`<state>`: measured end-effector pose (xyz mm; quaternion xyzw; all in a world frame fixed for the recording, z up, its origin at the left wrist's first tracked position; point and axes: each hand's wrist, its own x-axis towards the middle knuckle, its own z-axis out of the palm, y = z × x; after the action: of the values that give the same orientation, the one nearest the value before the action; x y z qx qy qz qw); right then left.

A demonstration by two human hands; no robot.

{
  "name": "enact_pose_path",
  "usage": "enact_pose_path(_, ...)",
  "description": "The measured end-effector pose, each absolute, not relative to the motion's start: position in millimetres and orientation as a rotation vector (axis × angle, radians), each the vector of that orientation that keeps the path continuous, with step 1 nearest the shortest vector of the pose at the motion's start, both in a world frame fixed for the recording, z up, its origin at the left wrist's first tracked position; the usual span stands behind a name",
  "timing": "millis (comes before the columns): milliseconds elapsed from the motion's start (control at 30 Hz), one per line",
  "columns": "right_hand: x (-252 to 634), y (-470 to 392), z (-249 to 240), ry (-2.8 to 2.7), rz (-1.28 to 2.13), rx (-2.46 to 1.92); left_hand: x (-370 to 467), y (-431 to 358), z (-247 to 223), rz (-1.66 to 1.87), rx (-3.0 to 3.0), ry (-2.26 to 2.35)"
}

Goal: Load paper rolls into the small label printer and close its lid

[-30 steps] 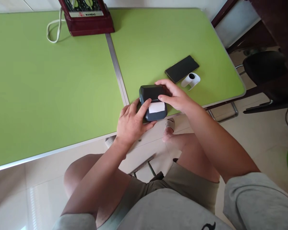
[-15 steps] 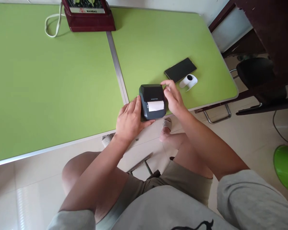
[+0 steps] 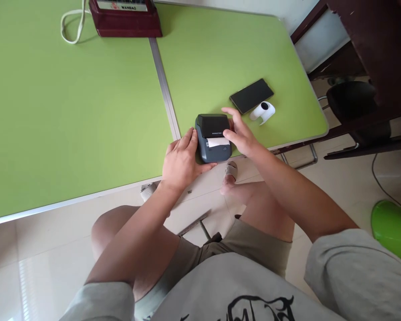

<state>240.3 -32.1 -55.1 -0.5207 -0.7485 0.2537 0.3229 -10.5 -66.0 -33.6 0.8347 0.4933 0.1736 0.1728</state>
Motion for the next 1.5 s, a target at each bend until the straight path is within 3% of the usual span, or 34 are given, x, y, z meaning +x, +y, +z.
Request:
enact_pose_path(133,245,-35,-45,-1.874,0.734,-1.370,-8,-71,-35,0.481,2.415,1.410)
enact_pose_path(500,222,-20,8,-1.647,0.468,-1.461,-6,-74,-33,0.458,2.459,1.397)
enact_pose_path(767,217,-12,22,-2.311,0.175,-1.472,-5,-75,-30,0.454,2.446,1.393)
enact_pose_path(1100,222,24,4,-2.497,0.475,-1.369,-5,-73,-32,0.436,2.452,1.385)
enact_pose_path(1233,222,11,41,-2.319,0.706,-1.506,-5,-74,-29,0.402,2.458,1.399)
enact_pose_path(1333,230,-15,62,-1.893,0.871,-1.572,-6,-75,-27,0.399,2.467,1.400)
enact_pose_path(1433,239,-39,46,-1.138,1.171,-1.341,-6,-76,-27,0.391,2.475,1.406)
enact_pose_path(1500,242,-49,22,-1.010,1.145,-1.366,-6,-76,-28,0.392,2.479,1.412)
